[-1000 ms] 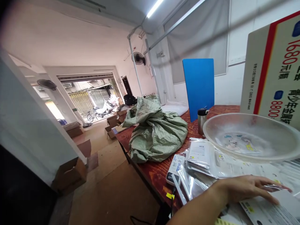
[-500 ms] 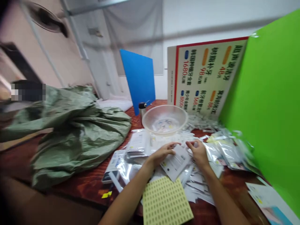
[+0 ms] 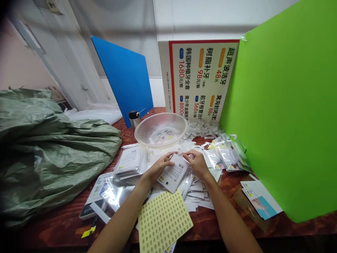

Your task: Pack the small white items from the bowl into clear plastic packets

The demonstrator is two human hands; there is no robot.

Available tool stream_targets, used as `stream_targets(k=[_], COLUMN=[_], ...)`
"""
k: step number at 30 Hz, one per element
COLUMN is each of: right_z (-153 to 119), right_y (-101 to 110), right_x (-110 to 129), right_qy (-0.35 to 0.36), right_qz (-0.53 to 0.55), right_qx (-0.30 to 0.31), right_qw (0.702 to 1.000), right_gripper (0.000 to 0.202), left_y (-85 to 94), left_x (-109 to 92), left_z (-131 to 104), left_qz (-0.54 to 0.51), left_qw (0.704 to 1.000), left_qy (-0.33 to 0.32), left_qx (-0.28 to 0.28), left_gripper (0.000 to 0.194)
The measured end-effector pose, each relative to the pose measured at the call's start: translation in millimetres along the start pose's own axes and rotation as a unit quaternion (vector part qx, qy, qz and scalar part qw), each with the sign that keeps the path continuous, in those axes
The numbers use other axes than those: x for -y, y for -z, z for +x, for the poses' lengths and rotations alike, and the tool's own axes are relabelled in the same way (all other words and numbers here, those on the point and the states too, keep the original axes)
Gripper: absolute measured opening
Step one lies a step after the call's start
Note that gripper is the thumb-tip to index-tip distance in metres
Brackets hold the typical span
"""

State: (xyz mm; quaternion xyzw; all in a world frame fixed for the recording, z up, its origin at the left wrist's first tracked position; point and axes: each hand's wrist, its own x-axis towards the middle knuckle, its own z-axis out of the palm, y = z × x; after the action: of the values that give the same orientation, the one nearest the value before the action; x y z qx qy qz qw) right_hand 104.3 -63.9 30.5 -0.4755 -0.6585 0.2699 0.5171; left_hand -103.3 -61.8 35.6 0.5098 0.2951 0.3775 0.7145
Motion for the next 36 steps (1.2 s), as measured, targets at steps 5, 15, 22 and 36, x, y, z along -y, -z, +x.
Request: stream_targets(k=[5, 15, 22, 36], right_z=[1.4, 3.2, -0.5, 4.0], right_y=[3.9, 9.7, -1.3, 0.5], right_x=[1.9, -4.6, -4.6, -8.9], right_qy=[-0.029, -0.095, -0.104, -0.064], right_qz=[-0.018, 0.032, 0.001, 0.082], right_qx=[-0.064, -0.099, -0.141, -0.113], right_qw=[0.997, 0.990, 0.984, 0.988], right_gripper=[0.047, 0.066, 0.068, 0.036], left_y=[-2.3, -4.4, -4.0, -4.6], left_x=[-1.7, 0.4, 3.1, 0.8], left_z=[-1.0, -1.8, 0.3, 1.1], left_qz=[0.005, 0.027, 0.020, -0.003], left_qw=[1.000, 0.999, 0.999, 0.998], left_qy=[-0.003, -0.013, -0.031, -0.057], left_qx=[-0.025, 0.035, 0.020, -0.017], left_gripper=[0.067, 0.063, 0.061, 0.063])
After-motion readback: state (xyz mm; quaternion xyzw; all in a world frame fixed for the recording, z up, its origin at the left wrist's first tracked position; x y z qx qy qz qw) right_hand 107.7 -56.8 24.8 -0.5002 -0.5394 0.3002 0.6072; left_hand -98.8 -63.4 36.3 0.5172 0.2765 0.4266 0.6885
